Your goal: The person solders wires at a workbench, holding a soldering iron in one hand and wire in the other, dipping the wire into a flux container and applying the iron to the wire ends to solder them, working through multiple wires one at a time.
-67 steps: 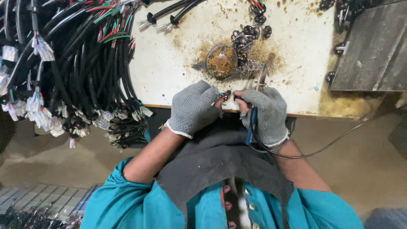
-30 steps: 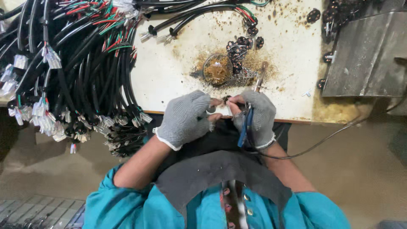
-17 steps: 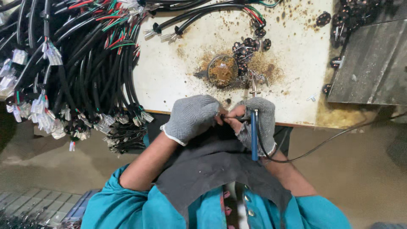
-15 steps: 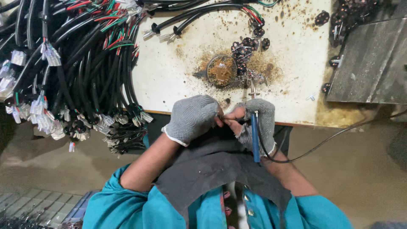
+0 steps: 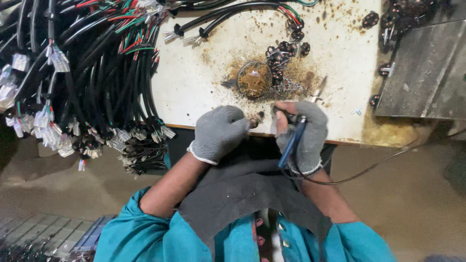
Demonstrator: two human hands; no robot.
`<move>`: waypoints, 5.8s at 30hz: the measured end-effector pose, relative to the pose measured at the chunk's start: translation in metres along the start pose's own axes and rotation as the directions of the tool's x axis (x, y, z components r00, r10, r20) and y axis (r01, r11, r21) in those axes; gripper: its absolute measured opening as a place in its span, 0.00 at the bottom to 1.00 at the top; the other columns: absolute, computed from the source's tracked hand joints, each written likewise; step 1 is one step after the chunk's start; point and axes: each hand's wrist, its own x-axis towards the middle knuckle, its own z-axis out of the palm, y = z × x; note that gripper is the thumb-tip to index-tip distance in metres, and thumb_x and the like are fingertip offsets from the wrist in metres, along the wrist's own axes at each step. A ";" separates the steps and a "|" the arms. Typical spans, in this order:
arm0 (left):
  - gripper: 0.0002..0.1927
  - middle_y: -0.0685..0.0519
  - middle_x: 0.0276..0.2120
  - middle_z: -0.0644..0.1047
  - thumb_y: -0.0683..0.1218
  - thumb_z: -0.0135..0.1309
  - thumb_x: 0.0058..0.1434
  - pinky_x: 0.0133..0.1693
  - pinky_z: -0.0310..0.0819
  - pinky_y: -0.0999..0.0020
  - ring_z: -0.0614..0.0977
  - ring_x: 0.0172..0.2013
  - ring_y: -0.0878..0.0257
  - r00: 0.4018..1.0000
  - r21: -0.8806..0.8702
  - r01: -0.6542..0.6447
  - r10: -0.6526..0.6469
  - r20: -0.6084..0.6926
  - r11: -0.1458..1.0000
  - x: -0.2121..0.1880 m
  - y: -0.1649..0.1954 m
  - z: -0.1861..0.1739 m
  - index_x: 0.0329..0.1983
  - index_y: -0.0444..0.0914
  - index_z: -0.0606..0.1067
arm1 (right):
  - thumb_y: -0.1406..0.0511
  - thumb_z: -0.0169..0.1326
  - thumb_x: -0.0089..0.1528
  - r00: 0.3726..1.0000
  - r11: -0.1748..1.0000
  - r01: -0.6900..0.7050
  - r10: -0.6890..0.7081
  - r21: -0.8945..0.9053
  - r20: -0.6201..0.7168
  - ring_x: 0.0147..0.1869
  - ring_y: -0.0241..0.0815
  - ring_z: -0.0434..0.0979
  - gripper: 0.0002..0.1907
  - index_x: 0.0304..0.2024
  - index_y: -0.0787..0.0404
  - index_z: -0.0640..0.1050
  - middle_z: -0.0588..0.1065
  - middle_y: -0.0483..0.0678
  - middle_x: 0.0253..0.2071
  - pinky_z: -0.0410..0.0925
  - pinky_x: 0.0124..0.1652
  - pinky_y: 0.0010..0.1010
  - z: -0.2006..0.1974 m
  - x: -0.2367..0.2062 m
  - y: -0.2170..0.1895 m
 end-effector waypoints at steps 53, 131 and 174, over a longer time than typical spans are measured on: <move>0.10 0.47 0.42 0.78 0.46 0.57 0.69 0.47 0.76 0.62 0.83 0.44 0.51 0.994 -0.671 0.065 0.013 0.110 0.739 -0.008 0.030 -0.027 0.50 0.37 0.75 | 0.65 0.58 0.69 0.905 0.899 -0.301 0.163 0.318 0.394 0.49 0.39 0.77 0.08 0.47 0.62 0.76 0.76 0.47 0.43 0.71 0.52 0.31 -0.014 -0.036 0.007; 0.07 0.51 0.30 0.76 0.44 0.64 0.59 0.37 0.75 0.61 0.79 0.32 0.54 0.925 -0.294 -0.046 -0.070 -0.373 0.955 0.027 -0.009 -0.016 0.32 0.42 0.75 | 0.63 0.76 0.58 0.941 0.919 0.324 -0.290 -0.223 0.173 0.39 0.54 0.77 0.19 0.42 0.60 0.79 0.78 0.50 0.37 0.66 0.41 0.43 0.004 -0.010 0.029; 0.12 0.52 0.28 0.73 0.47 0.64 0.48 0.29 0.70 0.55 0.79 0.30 0.52 0.987 -0.008 -0.072 0.070 -0.147 0.997 0.017 0.008 -0.003 0.33 0.45 0.73 | 0.53 0.54 0.65 0.441 0.869 -0.203 0.493 -0.452 0.750 0.24 0.39 0.79 0.23 0.21 0.58 0.83 0.80 0.46 0.18 0.69 0.27 0.31 -0.003 -0.029 0.059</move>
